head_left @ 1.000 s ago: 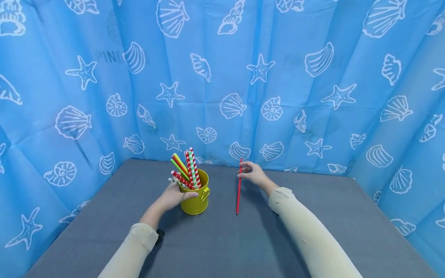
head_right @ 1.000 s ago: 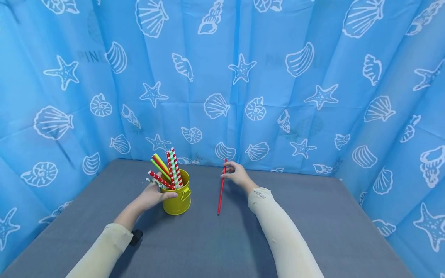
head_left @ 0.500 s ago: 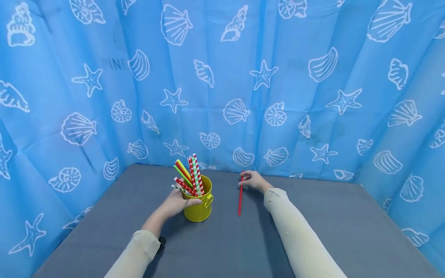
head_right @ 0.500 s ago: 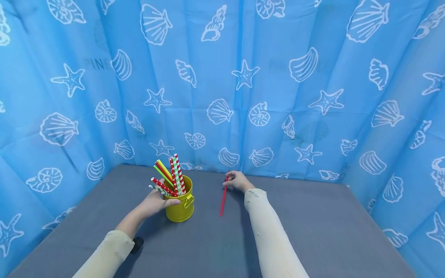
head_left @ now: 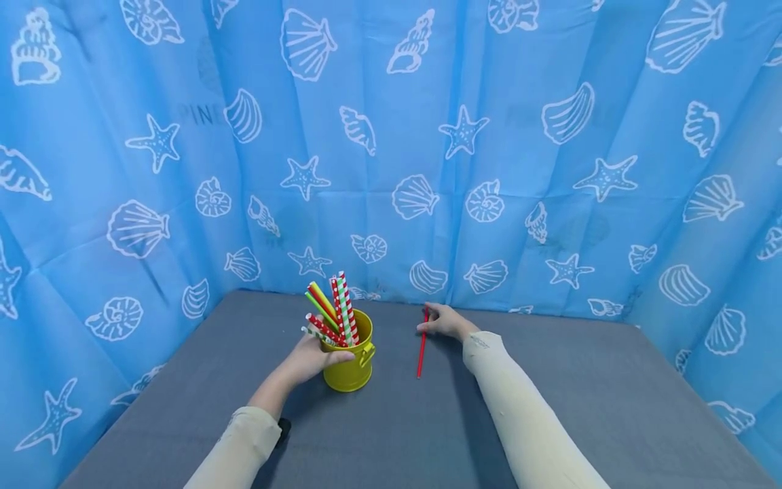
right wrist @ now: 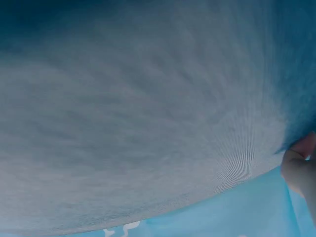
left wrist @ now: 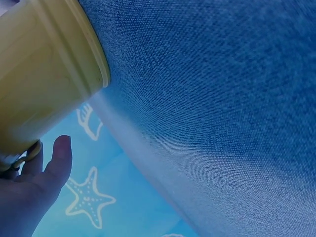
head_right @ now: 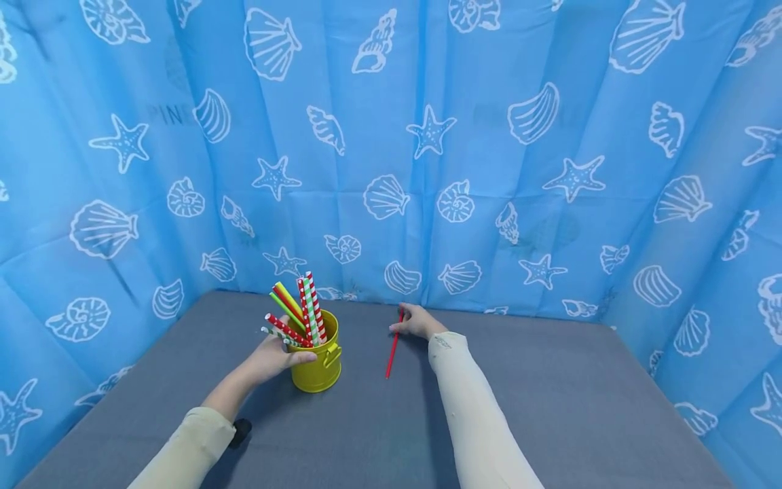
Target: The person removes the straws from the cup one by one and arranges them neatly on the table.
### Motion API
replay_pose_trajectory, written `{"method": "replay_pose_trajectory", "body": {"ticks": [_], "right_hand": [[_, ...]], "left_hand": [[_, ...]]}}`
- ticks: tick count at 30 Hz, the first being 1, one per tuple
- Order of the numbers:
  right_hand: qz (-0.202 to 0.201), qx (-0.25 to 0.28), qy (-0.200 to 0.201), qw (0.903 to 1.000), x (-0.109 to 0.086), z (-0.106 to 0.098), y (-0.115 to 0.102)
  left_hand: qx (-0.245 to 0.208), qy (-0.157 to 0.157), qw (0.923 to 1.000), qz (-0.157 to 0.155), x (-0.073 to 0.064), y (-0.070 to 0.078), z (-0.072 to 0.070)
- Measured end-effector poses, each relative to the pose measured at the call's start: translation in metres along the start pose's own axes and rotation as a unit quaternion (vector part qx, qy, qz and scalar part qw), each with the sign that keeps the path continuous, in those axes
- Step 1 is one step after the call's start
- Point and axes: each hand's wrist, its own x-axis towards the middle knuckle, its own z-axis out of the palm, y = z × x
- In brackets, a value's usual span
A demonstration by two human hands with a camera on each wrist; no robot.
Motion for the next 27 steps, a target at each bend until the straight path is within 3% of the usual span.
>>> {"method": "replay_pose_trajectory", "body": {"ticks": [4, 10, 19, 27], "right_hand": [[0.033, -0.059, -0.021, 0.9975, -0.018, 0.002, -0.007], [0.045, -0.122, -0.038, 0.9908, -0.029, 0.009, -0.010], [0.052, -0.127, -0.039, 0.9897, -0.021, 0.016, -0.007], [0.049, -0.141, -0.059, 0.9871, -0.015, 0.006, -0.005]], "left_hand": [[0.001, -0.001, 1.0000, -0.001, 0.000, -0.001, 0.001], [0.002, -0.005, 0.9999, 0.009, -0.001, 0.000, -0.001], [0.007, -0.010, 0.9999, 0.012, -0.002, 0.000, -0.003], [0.008, -0.012, 0.9998, 0.014, -0.001, 0.001, -0.001]]}}
